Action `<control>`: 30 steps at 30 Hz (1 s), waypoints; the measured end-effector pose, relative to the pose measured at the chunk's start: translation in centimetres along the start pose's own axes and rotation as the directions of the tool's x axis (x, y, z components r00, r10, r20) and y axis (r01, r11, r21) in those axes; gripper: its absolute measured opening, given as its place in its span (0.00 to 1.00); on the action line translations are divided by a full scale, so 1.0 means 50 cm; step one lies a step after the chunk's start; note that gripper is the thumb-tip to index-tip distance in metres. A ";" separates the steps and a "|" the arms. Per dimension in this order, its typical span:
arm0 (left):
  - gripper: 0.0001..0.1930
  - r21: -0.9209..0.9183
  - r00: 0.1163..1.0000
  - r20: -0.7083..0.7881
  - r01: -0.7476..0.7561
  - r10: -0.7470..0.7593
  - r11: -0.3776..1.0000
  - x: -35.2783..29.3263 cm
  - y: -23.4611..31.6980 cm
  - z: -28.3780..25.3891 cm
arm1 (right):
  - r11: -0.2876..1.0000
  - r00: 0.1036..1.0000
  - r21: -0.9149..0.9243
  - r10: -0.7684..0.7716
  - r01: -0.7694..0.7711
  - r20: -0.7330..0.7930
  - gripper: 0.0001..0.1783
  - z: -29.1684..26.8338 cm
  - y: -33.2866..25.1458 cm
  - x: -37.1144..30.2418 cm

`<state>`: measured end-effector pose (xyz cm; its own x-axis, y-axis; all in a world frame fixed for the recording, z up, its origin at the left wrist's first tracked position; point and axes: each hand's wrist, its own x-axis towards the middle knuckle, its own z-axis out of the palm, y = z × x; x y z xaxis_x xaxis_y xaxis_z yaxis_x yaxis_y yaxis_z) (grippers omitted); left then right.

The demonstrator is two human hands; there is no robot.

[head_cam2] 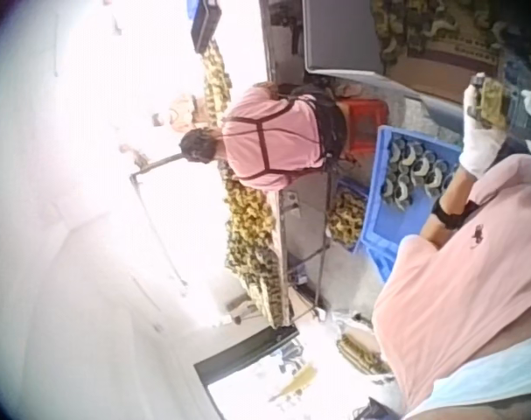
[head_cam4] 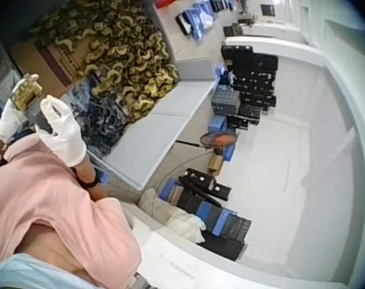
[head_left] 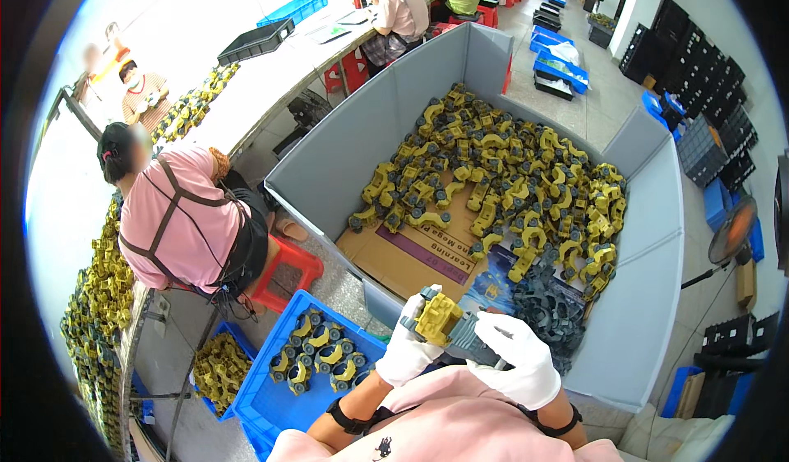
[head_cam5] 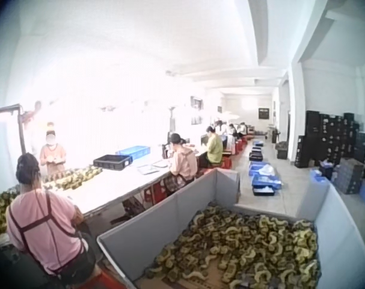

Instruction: Manually assemble plastic components onto small toy car bodies.

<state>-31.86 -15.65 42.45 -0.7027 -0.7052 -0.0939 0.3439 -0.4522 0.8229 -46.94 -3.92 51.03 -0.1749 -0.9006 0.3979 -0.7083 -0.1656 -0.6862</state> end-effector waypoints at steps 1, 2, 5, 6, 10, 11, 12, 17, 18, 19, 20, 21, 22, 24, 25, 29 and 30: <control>0.42 0.004 1.000 0.003 0.002 -0.002 1.000 0.001 -0.006 -0.006 | 1.000 1.000 0.001 0.002 -0.002 -0.005 0.29 0.000 -0.002 -0.001; 0.42 0.144 0.998 -0.002 -0.057 0.058 0.988 0.003 -0.017 -0.017 | 0.999 0.999 0.006 0.035 -0.035 0.006 0.29 0.000 -0.004 -0.003; 0.41 0.345 0.989 0.023 -0.143 0.144 0.928 0.004 -0.021 -0.027 | 0.995 0.995 0.034 0.092 -0.094 0.032 0.28 -0.004 -0.008 -0.005; 0.41 0.406 0.984 0.043 -0.176 0.173 0.897 0.004 -0.020 -0.028 | 0.992 0.992 0.057 0.113 -0.116 0.051 0.28 -0.006 -0.009 -0.005; 0.41 0.447 0.984 0.070 -0.176 0.161 0.877 0.011 -0.017 -0.029 | 0.998 0.997 -0.017 0.066 -0.066 -0.039 0.27 -0.009 -0.021 -0.004; 0.41 0.527 0.978 0.077 -0.203 0.192 0.825 0.011 -0.017 -0.033 | 0.997 0.997 -0.021 0.067 -0.068 -0.044 0.27 -0.008 -0.022 -0.007; 0.41 0.603 0.971 0.086 -0.227 0.221 0.765 0.010 -0.018 -0.036 | 0.997 0.996 -0.025 0.068 -0.070 -0.048 0.27 -0.006 -0.023 -0.010; 0.41 0.552 0.983 0.082 -0.184 0.166 0.813 0.013 -0.016 -0.035 | 0.997 0.997 -0.058 0.042 -0.046 -0.068 0.28 -0.001 -0.022 -0.012; 0.41 0.497 0.986 0.070 -0.163 0.149 0.852 0.012 -0.016 -0.036 | 0.998 0.998 -0.058 0.032 -0.035 -0.056 0.28 0.000 -0.022 -0.012; 0.41 0.500 0.987 0.069 -0.159 0.143 0.851 0.013 -0.015 -0.040 | 0.998 0.998 -0.054 0.036 -0.040 -0.058 0.28 0.003 -0.020 -0.011; 0.41 0.541 0.978 0.085 -0.204 0.188 0.816 0.014 -0.016 -0.044 | 0.997 0.995 -0.001 0.082 -0.082 -0.049 0.28 0.005 -0.017 -0.011; 0.41 0.579 0.967 0.107 -0.248 0.230 0.776 0.016 -0.016 -0.048 | 0.991 0.991 0.050 0.128 -0.126 -0.040 0.28 0.008 -0.017 -0.011; 0.41 0.581 0.969 0.110 -0.245 0.223 0.776 0.017 -0.020 -0.053 | 0.990 0.990 0.053 0.134 -0.132 -0.045 0.28 0.010 -0.018 -0.009; 0.40 0.472 0.984 0.055 -0.177 0.172 0.864 0.020 -0.031 -0.059 | 0.997 0.995 0.018 0.078 -0.077 -0.062 0.29 0.015 -0.023 -0.007; 0.40 0.474 0.985 0.064 -0.170 0.159 0.864 0.020 -0.028 -0.055 | 0.996 0.993 0.018 0.090 -0.089 -0.071 0.29 0.017 -0.024 -0.006; 0.41 0.249 0.999 -0.010 -0.027 0.031 0.968 0.016 -0.017 -0.049 | 1.000 0.998 -0.006 0.024 -0.025 -0.066 0.26 0.017 -0.023 -0.001; 0.41 0.270 1.000 0.005 -0.020 0.019 0.963 0.015 -0.018 -0.054 | 0.999 0.999 -0.010 -0.031 0.030 -0.025 0.26 0.018 -0.022 -0.001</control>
<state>-31.02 -17.23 40.10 -0.6991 -0.7111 -0.0750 0.1771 -0.2738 0.9453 -45.54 -4.03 51.23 -0.1701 -0.8849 0.4336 -0.7202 -0.1887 -0.6676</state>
